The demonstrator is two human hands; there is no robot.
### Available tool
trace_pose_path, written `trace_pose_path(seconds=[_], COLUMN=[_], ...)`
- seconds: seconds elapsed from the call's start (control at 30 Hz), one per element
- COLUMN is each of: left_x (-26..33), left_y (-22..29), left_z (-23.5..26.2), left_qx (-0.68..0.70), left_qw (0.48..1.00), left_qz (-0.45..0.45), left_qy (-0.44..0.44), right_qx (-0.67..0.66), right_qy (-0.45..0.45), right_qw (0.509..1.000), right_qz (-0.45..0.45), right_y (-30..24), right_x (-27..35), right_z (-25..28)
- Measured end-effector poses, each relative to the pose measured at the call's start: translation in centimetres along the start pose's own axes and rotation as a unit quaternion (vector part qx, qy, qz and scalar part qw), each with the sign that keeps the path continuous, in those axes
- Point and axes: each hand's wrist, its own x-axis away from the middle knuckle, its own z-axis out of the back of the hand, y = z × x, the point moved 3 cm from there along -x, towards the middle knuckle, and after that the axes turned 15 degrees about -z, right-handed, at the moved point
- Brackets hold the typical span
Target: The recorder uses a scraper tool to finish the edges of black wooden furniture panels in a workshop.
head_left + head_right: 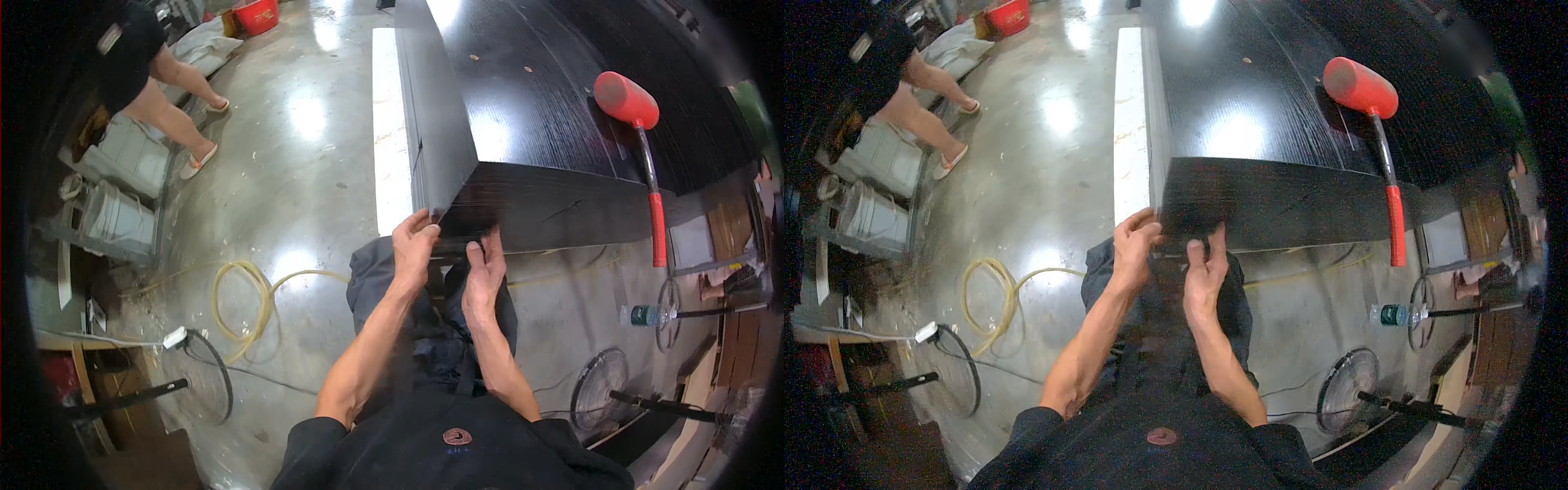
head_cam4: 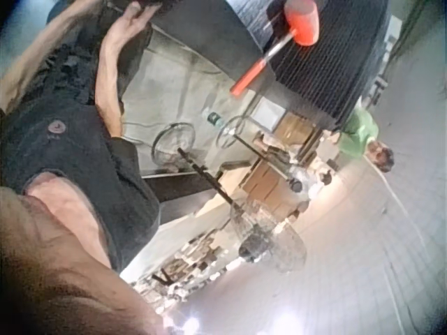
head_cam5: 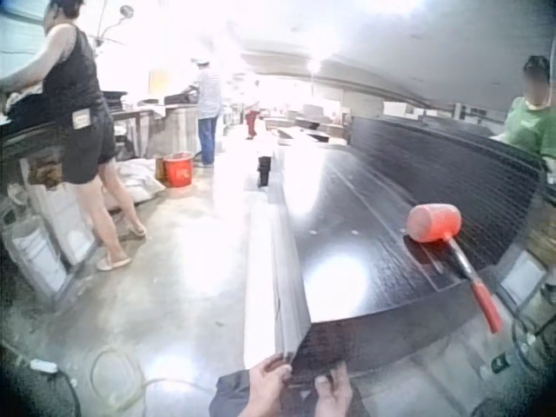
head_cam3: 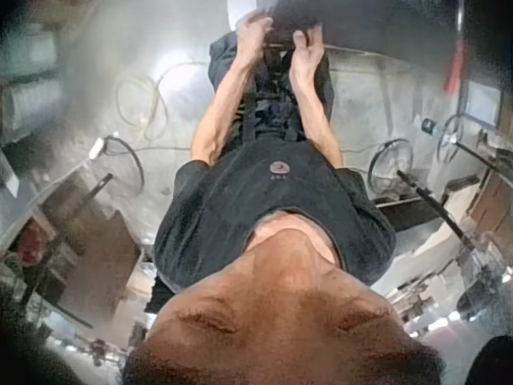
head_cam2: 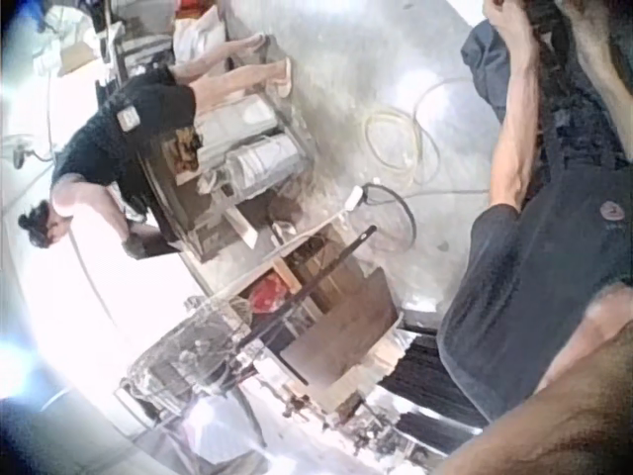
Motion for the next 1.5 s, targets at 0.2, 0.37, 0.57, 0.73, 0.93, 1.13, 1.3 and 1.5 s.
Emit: trace_pose_path(seconds=[0.2, 0.37, 0.57, 0.73, 0.93, 1.13, 1.3, 1.5], left_x=[-3.2, -4.4, -4.6, -4.4, -4.2, -4.8, -6.7, -6.0], left_y=[-1.9, -2.1, -1.0, -0.7, -0.4, -1.5, -0.3, -1.6], left_z=[-0.2, -0.3, -0.1, 0.5, 1.3, 1.6, 2.3, 1.5], left_qx=[0.135, 0.095, 0.104, 0.104, 0.098, 0.135, 0.016, -0.067], left_qw=[0.986, 0.988, 0.985, 0.986, 0.984, 0.980, 0.994, 0.998], left_qz=[0.099, 0.120, 0.135, 0.126, 0.145, 0.145, 0.090, 0.020], left_qy=[-0.026, -0.035, -0.037, -0.043, -0.019, -0.020, -0.063, -0.004], right_qx=[-0.119, -0.230, -0.349, -0.333, -0.296, -0.282, -0.199, 0.057], right_qy=[-0.001, 0.052, 0.062, 0.068, 0.058, 0.024, -0.048, 0.030], right_qw=[0.992, 0.966, 0.923, 0.925, 0.938, 0.948, 0.974, 0.992], right_qz=[-0.037, -0.102, -0.150, -0.170, -0.168, -0.149, -0.097, -0.108], right_y=[1.2, 0.2, -3.2, -2.8, -3.3, -2.5, -3.6, -0.5], right_x=[0.0, -0.8, -0.5, -0.4, 0.4, 0.1, 1.0, -0.4], right_z=[-1.9, -3.5, -6.4, -6.9, -8.6, -8.9, -9.1, 3.7])
